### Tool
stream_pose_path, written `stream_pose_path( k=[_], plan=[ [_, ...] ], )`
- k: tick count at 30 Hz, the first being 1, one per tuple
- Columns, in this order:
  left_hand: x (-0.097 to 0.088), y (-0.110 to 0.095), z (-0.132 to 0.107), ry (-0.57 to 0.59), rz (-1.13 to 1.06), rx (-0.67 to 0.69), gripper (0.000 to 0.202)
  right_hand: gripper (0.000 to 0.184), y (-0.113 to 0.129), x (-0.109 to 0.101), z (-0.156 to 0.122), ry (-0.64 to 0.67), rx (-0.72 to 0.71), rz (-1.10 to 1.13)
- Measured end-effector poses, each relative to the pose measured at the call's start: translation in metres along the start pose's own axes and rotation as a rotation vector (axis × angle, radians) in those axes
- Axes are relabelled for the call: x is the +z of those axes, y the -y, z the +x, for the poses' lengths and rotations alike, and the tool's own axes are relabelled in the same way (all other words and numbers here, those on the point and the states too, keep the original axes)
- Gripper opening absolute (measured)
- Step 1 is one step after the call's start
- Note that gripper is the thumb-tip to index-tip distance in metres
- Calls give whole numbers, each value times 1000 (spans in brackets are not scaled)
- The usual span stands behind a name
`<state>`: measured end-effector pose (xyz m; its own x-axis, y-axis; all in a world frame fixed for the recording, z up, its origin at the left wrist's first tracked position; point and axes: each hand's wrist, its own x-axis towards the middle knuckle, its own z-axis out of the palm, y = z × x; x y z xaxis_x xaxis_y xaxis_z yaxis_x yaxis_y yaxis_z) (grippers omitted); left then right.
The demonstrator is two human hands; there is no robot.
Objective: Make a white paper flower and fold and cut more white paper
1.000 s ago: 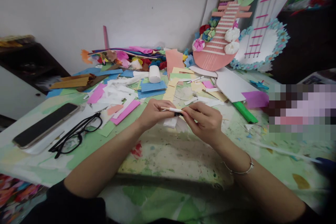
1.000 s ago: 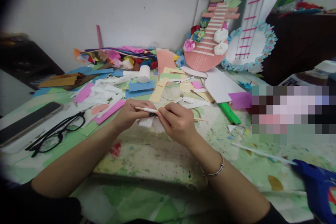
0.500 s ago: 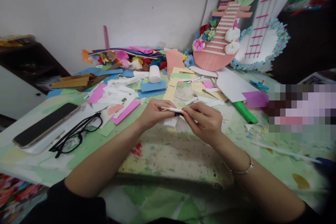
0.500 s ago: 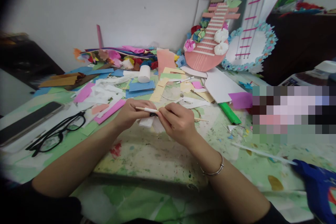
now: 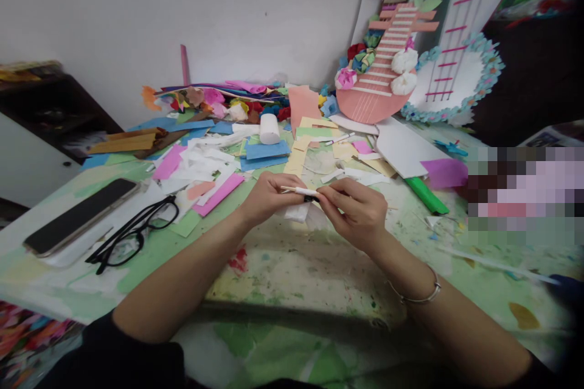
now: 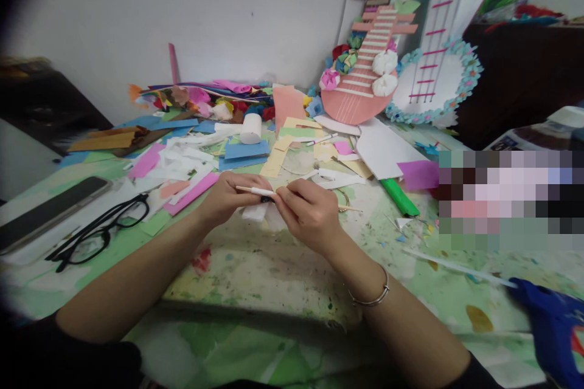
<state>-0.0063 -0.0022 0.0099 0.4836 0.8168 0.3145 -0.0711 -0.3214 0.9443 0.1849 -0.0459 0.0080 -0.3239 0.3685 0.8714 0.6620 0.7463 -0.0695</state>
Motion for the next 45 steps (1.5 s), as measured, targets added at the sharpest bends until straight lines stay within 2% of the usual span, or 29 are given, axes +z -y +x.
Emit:
stream_pose_path(
  k=[27, 30, 34, 40, 42, 45],
  plan=[
    [1, -1, 0, -19, 27, 2, 7, 11, -1, 1, -1, 5, 31, 18],
    [2, -2, 1, -35, 65, -10, 7, 16, -5, 2, -1, 56, 69, 72],
    [-1, 0, 3, -56, 120, -47, 11, 22, -16, -2, 2, 200, 140, 115],
    [-7, 4, 5, -168, 113, -84, 13, 36, -34, -16, 10, 343, 266, 125],
    [-8, 5, 6, -208, 93, -97, 13, 38, -39, -22, 11, 302, 308, 158],
    [-9, 5, 6, -262, 60, -116, 13, 36, -44, -29, 12, 153, 402, 257]
  ],
)
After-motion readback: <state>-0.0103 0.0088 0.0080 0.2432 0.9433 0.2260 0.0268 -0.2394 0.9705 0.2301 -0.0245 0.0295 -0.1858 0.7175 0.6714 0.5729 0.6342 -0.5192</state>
